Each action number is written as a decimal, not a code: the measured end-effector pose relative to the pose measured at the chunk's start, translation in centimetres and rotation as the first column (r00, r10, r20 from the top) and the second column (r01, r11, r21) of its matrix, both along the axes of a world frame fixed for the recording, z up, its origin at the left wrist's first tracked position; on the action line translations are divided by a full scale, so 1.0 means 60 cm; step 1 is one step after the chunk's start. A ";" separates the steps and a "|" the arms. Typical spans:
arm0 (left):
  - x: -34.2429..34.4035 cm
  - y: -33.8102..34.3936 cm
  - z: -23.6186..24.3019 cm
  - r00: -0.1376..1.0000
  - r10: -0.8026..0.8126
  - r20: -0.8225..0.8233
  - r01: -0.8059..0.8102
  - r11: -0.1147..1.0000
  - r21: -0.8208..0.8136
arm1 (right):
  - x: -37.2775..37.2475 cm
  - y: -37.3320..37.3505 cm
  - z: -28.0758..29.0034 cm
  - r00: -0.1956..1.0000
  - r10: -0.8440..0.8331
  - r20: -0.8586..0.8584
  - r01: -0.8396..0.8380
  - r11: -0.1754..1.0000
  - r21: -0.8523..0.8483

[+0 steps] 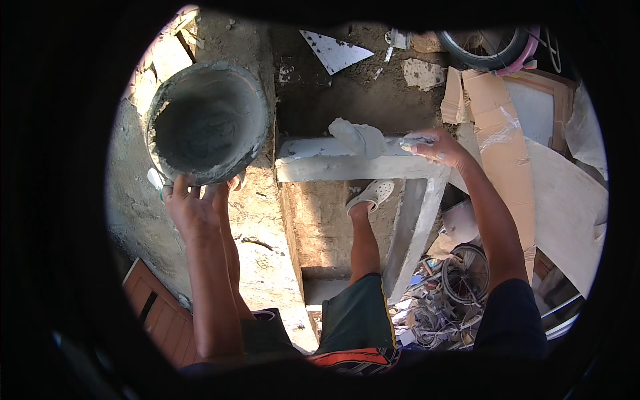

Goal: The person scoops cement from a bucket with a trowel and applies it to a concrete wall, smoothing the surface. The person repeatedly scoops and spreads cement across different sections of the wall.

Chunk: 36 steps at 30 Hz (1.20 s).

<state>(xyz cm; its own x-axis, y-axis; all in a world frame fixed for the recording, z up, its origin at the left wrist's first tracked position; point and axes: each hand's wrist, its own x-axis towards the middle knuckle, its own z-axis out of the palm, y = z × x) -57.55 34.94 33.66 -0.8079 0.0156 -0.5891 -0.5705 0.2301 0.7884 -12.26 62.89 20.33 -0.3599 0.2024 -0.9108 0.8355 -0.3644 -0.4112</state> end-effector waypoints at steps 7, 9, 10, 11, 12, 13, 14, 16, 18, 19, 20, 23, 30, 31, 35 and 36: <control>-0.056 -0.059 0.021 0.976 0.034 0.216 -0.056 0.994 0.096 | -0.236 -0.063 -0.287 0.736 0.675 0.063 -0.664 0.698 0.268; -0.070 -0.071 0.027 0.950 0.043 0.310 -0.087 0.988 0.131 | -0.313 -0.115 -0.335 0.590 0.801 0.100 -0.776 0.530 0.342; -0.078 -0.077 0.030 0.935 0.109 0.338 -0.141 0.988 0.070 | -0.341 -0.137 -0.348 0.545 0.835 0.078 -0.798 0.488 0.353; -0.083 -0.081 0.032 0.922 0.116 0.371 -0.150 0.986 0.067 | -0.359 -0.149 -0.354 0.517 0.853 0.072 -0.809 0.460 0.366; -0.088 -0.086 0.033 0.914 0.079 0.399 -0.139 0.983 0.123 | -0.379 -0.159 -0.359 0.486 0.872 0.064 -0.820 0.429 0.379; -0.089 -0.091 0.034 0.914 0.083 0.397 -0.144 0.982 0.126 | -0.392 -0.166 -0.360 0.456 0.887 0.073 -0.829 0.393 0.398; -0.089 -0.095 0.035 0.909 0.057 0.414 -0.141 0.974 0.175 | -0.401 -0.170 -0.357 0.445 0.894 0.052 -0.827 0.388 0.407; -0.094 -0.102 0.033 0.916 0.070 0.395 -0.138 0.980 0.146 | -0.409 -0.169 -0.346 0.412 0.909 0.061 -0.839 0.352 0.415; -0.097 -0.110 0.029 0.928 0.064 0.368 -0.126 0.981 0.146 | -0.411 -0.167 -0.331 0.422 0.906 0.011 -0.817 0.375 0.438; -0.099 -0.114 0.027 0.938 0.069 0.341 -0.123 0.983 0.138 | -0.410 -0.168 -0.324 0.423 0.906 -0.021 -0.808 0.387 0.445; -0.100 -0.117 0.025 0.946 0.110 0.304 -0.148 0.984 0.103 | -0.409 -0.169 -0.318 0.415 0.910 -0.019 -0.806 0.377 0.455; -0.104 -0.120 0.019 0.963 0.100 0.249 -0.121 0.990 0.069 | -0.403 -0.178 -0.298 0.401 0.913 -0.066 -0.776 0.378 0.505; -0.106 -0.076 0.032 0.970 0.071 0.234 -0.086 0.995 0.053 | -0.381 -0.187 -0.227 0.377 0.922 -0.089 -0.748 0.360 0.557; -0.107 -0.068 0.035 0.966 0.090 0.241 -0.102 0.994 0.037 | -0.376 -0.185 -0.216 0.371 0.923 -0.102 -0.746 0.361 0.560; -0.116 -0.050 0.048 0.955 0.067 0.288 -0.099 0.990 0.098 | -0.352 -0.170 -0.197 0.574 0.817 -0.060 -0.658 0.503 0.560; -0.119 -0.050 0.051 0.952 0.051 0.303 -0.093 0.988 0.125 | -0.354 -0.165 -0.209 0.602 0.799 -0.013 -0.654 0.502 0.565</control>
